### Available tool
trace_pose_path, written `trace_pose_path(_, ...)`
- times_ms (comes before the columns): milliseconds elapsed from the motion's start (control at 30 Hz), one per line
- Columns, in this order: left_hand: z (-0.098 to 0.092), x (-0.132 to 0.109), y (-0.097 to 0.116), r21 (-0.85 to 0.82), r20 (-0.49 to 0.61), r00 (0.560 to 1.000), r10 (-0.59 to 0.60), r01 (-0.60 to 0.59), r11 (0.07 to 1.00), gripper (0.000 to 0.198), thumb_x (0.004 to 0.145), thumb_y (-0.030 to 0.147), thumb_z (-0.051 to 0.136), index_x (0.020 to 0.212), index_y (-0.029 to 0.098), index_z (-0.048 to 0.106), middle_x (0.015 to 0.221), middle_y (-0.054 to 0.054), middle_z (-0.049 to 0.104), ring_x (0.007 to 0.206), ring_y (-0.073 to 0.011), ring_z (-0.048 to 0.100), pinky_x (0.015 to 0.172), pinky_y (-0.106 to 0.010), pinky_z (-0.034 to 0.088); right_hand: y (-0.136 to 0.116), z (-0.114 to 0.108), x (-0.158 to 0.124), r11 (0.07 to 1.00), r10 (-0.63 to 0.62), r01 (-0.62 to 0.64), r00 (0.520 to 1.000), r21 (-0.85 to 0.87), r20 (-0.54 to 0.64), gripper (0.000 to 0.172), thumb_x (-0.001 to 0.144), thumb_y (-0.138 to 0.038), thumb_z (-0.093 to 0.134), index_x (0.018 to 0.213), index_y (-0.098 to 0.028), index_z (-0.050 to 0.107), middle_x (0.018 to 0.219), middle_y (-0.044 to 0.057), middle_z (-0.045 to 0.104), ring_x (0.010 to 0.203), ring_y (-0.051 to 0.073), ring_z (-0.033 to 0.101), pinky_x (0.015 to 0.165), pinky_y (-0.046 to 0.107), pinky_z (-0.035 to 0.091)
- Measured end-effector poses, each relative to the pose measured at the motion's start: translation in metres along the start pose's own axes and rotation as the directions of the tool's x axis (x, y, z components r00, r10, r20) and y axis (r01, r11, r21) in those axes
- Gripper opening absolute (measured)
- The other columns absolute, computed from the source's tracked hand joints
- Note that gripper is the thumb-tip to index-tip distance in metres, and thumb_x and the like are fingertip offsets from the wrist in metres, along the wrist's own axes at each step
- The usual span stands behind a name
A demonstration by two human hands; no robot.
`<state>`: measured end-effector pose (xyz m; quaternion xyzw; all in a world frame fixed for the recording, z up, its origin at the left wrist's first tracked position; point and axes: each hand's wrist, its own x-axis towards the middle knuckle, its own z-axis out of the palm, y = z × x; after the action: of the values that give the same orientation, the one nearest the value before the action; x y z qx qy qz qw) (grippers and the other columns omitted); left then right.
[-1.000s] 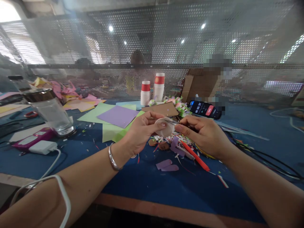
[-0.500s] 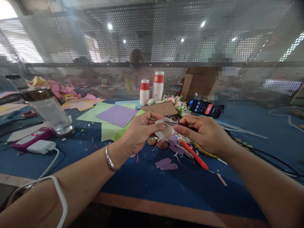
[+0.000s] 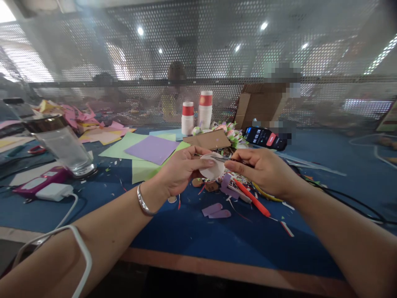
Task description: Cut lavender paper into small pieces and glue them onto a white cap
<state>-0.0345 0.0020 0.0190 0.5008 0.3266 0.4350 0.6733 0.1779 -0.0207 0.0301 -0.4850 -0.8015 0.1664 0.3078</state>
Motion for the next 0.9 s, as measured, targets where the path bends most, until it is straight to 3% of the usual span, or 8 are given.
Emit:
trace_pose_path(300, -0.0007, -0.0002, 0.0009, -0.013, 0.035, 0.999, -0.038, 0.038, 0.999, 0.027, 0.072, 0.012, 0.08, 0.089, 0.014, 0.059, 0.075, -0.004, 0.07, 0.06, -0.0129, 0.066, 0.054, -0.023, 0.051, -0.0018, -0.0029, 0.0002, 0.997, 0.007, -0.009, 1.0, 0.074, 0.028, 0.052, 0.088, -0.068, 0.055, 0.068, -0.021, 0.057, 0.062, -0.002, 0.047, 0.06, 0.014, 0.042, 0.056, 0.029, 0.033)
trace_pose_path(567, 0.0031, -0.0025, -0.0057, 0.114, -0.026, 0.99, 0.141, -0.137, 0.984, 0.026, 0.073, 0.018, 0.081, 0.089, 0.014, 0.061, 0.073, -0.003, 0.072, 0.06, -0.012, 0.066, 0.056, -0.023, 0.05, 0.0042, -0.0022, 0.0017, 1.0, -0.017, 0.016, 0.999, 0.018, 0.038, 0.048, 0.091, -0.063, 0.055, 0.066, -0.021, 0.053, 0.06, -0.003, 0.044, 0.058, 0.013, 0.041, 0.055, 0.029, 0.031)
trace_pose_path(900, 0.003, -0.006, 0.0015, 0.042, 0.033, 0.999, 0.027, -0.028, 0.999, 0.032, 0.071, 0.019, 0.081, 0.094, 0.015, 0.058, 0.075, -0.004, 0.069, 0.055, -0.0129, 0.062, 0.044, -0.022, 0.043, -0.0024, -0.0055, -0.0013, 0.997, -0.014, 0.01, 0.999, 0.075, 0.047, 0.05, 0.09, -0.066, 0.054, 0.07, -0.021, 0.055, 0.063, -0.002, 0.046, 0.062, 0.014, 0.042, 0.058, 0.03, 0.032)
